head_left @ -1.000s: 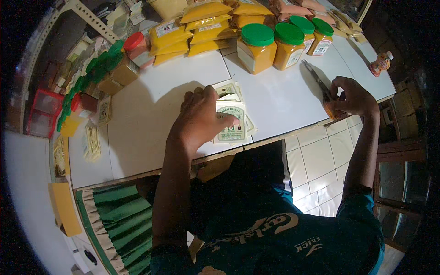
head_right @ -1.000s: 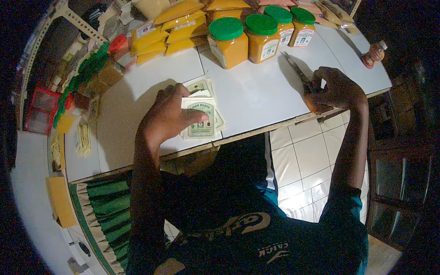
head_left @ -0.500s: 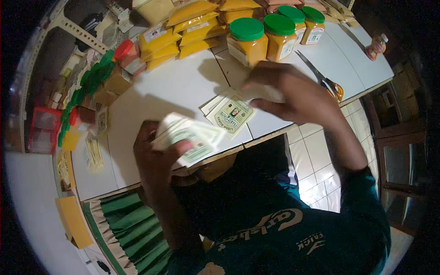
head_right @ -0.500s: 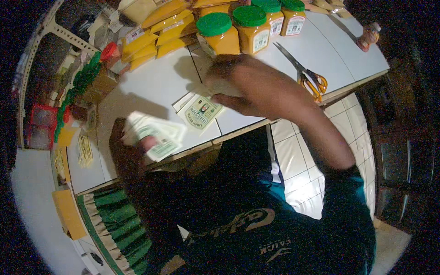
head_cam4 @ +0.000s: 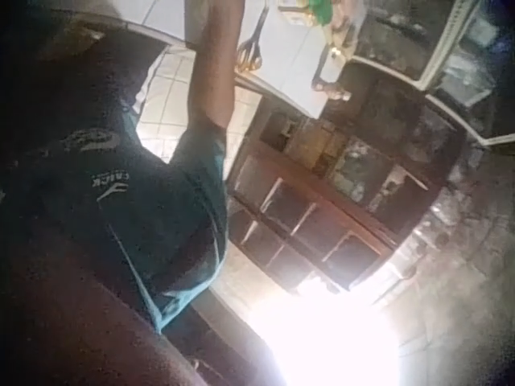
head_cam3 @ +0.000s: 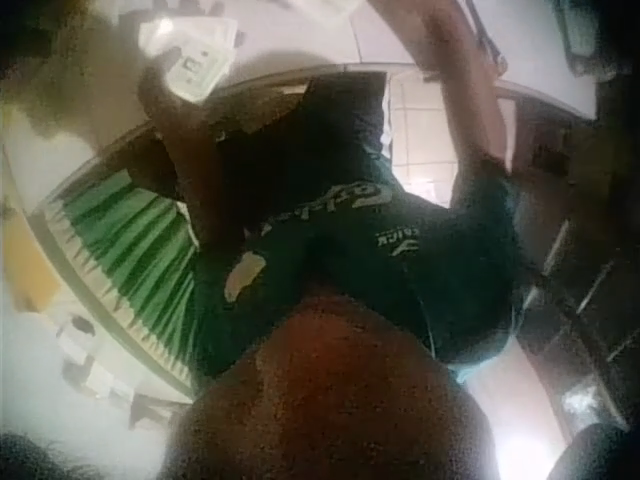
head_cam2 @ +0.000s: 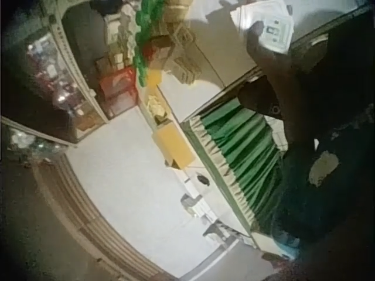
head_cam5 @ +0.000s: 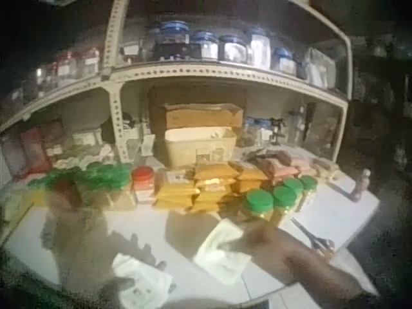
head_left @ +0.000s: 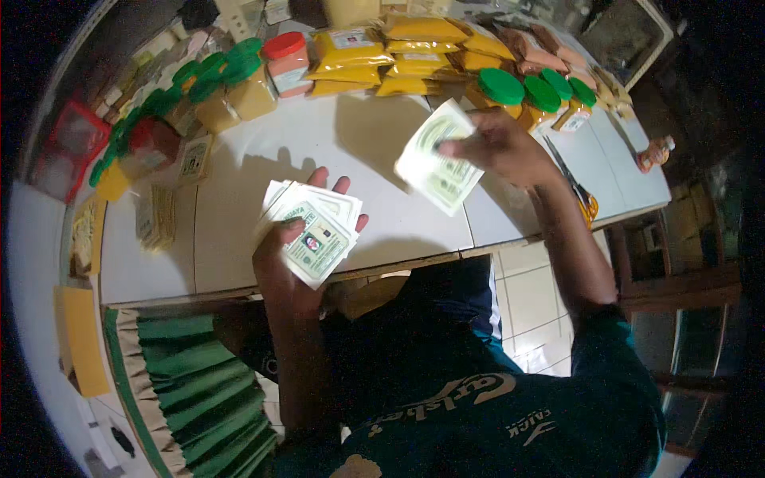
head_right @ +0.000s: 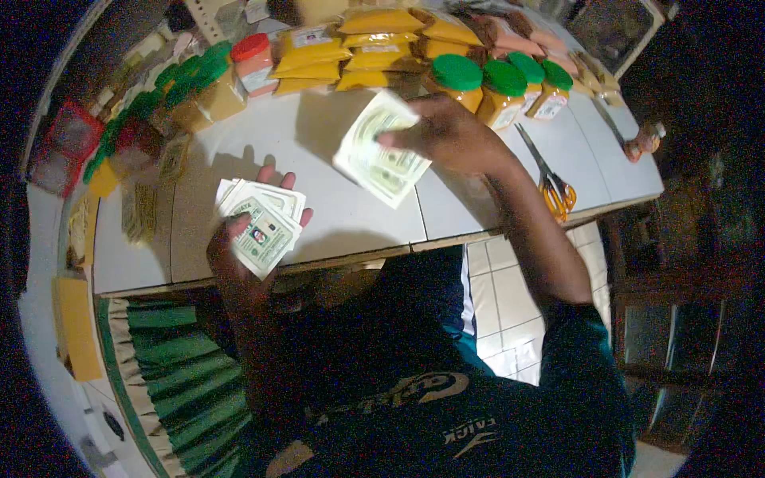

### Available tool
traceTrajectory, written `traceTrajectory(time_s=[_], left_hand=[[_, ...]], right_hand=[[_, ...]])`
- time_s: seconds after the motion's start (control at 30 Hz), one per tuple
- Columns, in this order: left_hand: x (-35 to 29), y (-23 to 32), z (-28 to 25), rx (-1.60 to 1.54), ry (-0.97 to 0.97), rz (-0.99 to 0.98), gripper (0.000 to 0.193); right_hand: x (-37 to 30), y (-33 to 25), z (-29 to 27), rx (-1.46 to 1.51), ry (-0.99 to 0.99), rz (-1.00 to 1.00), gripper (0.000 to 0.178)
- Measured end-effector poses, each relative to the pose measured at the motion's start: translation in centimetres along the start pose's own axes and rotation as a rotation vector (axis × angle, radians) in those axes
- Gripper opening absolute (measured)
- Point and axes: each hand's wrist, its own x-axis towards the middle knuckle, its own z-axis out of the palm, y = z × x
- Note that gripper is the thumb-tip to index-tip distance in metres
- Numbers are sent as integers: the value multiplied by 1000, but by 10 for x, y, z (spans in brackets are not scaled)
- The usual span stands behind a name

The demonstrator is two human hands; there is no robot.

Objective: The recorder uses scissors to cut and separate individual product labels from a larger sheet in a pharmacy environment.

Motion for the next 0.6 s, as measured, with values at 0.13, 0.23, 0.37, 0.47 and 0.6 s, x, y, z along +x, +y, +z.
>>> traceTrajectory(time_s=[0.13,0.23,0.37,0.47,0.6], left_hand=[[-1,-6,3,-64,56,-56,49],[2,-11,6,-24,129,-114,44],[7,-13,12,-91,-30,-139,53],[11,-23,25,-178,-13,-143,66],[9,-55,14,225,-94,-59,53]], right_hand=[[-4,-4,23,433,197,-24,31],[-8,-14,36,539,246,-84,32],[-13,-22,45,574,315,-138,36],[-18,-21,48,643,346,-106,37],[-16,-7,91,59,35,-103,50]])
